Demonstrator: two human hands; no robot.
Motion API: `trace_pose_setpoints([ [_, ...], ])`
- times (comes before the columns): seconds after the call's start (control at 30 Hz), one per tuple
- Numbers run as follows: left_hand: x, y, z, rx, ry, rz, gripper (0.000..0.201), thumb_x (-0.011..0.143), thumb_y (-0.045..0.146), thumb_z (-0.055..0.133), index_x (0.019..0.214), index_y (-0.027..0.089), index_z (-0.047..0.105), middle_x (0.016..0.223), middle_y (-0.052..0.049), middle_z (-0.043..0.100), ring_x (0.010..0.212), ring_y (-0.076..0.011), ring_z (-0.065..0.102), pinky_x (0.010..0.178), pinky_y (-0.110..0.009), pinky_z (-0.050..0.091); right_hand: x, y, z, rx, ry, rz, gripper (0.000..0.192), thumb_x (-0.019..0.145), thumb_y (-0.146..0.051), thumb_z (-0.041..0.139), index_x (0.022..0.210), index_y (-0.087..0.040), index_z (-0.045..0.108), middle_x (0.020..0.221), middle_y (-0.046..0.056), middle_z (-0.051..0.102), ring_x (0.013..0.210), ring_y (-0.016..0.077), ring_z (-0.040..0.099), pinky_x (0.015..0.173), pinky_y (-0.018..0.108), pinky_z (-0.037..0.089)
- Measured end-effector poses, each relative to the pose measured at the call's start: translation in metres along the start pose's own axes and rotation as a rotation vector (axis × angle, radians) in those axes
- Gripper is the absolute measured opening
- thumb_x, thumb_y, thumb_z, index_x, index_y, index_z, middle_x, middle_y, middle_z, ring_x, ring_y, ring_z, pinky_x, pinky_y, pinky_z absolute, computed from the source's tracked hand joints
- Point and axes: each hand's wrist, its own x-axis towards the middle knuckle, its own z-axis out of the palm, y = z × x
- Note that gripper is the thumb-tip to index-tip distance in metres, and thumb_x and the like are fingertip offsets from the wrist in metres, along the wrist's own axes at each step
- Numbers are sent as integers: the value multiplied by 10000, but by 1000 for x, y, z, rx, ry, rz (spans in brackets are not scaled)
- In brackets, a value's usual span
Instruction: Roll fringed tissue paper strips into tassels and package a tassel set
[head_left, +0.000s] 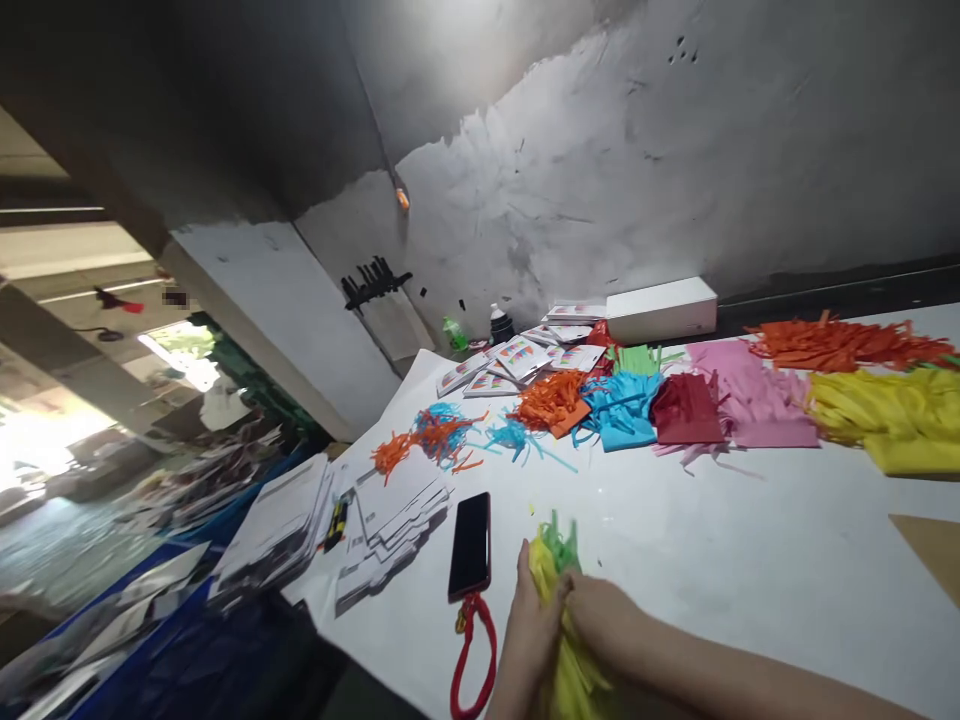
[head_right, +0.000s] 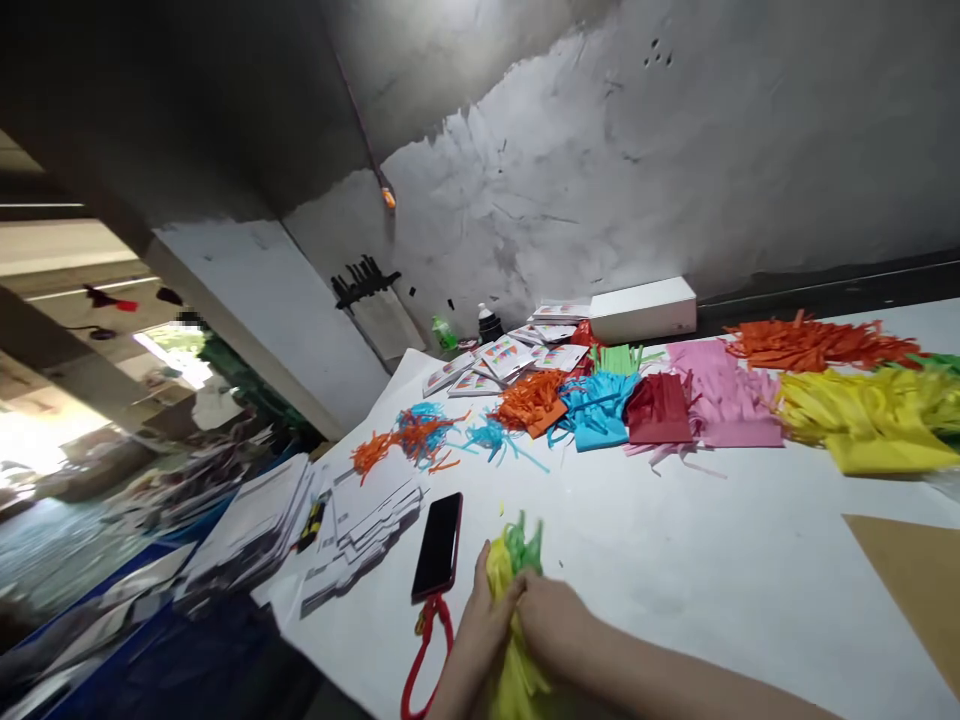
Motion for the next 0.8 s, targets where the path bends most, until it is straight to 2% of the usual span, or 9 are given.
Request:
trace_pose_setpoints([
  [0.1,36,12,-16,200,-12,170,816,876,257,500,1589,52,161,1614,-194,386,1457,-257,430,1170,-331,339,-11,-7,-3,40,-17,-130,285,957,-348,677,1178,-170,653,1183,76,677,971,203,683,843,401,585],
  [0.17,57,17,-32,309,-14,264,804,842,193,481,1587,74,205,1603,-177,411,1452,-251,438,1176,-351,334,-28,13,-20,61,34,-187,299,908,-313,716,1178,-193,666,1205,70,679,998,200,682,878,366,569],
  [0.3,89,23,-64,721,42,353,733,803,227,575,1514,123,429,1506,-194,530,1394,-355,492,1129,-494,392,-76,102,-69,22,203,-103,285,863,-191,705,1147,-212,694,1142,56,712,995,171,690,891,273,544],
  [0.4,98,38,-59,927,215,478,573,839,286,592,1386,116,596,1482,-247,537,1354,-440,509,1063,-604,430,-104,182,-109,-83,380,138,199,950,-203,648,1143,-160,672,1124,75,702,1035,212,676,925,402,553],
  [0.47,94,60,-30,797,189,658,509,908,372,554,1361,154,628,1463,-225,563,1356,-410,519,1096,-588,422,-111,228,-134,-164,488,272,261,986,-306,637,1211,-173,643,1244,86,657,1100,240,652,950,473,543],
  [0.57,77,106,42,496,-100,780,457,910,404,581,1319,223,674,1429,-175,605,1347,-382,537,1138,-543,418,-105,274,-162,-269,548,356,338,984,-346,644,1279,-182,613,1323,99,615,1143,258,633,964,495,537],
  [0.67,64,148,113,271,-381,746,366,841,357,679,1191,279,754,1381,-136,647,1311,-401,565,1125,-501,449,-95,293,-180,-337,514,336,334,980,-347,653,1256,-162,620,1257,97,644,1063,236,664,900,451,571],
  [0.73,63,168,144,219,-432,747,354,835,329,686,1179,287,760,1371,-130,653,1300,-394,577,1121,-460,459,-94,296,-195,-372,497,304,318,982,-349,652,1233,-155,628,1213,92,659,1007,218,677,859,419,584],
  [0.8,69,181,159,209,-419,761,410,851,312,664,1253,249,721,1399,-147,628,1329,-388,551,1148,-456,430,-100,291,-218,-406,513,267,301,985,-355,646,1213,-158,636,1195,86,666,992,211,678,859,416,581],
])
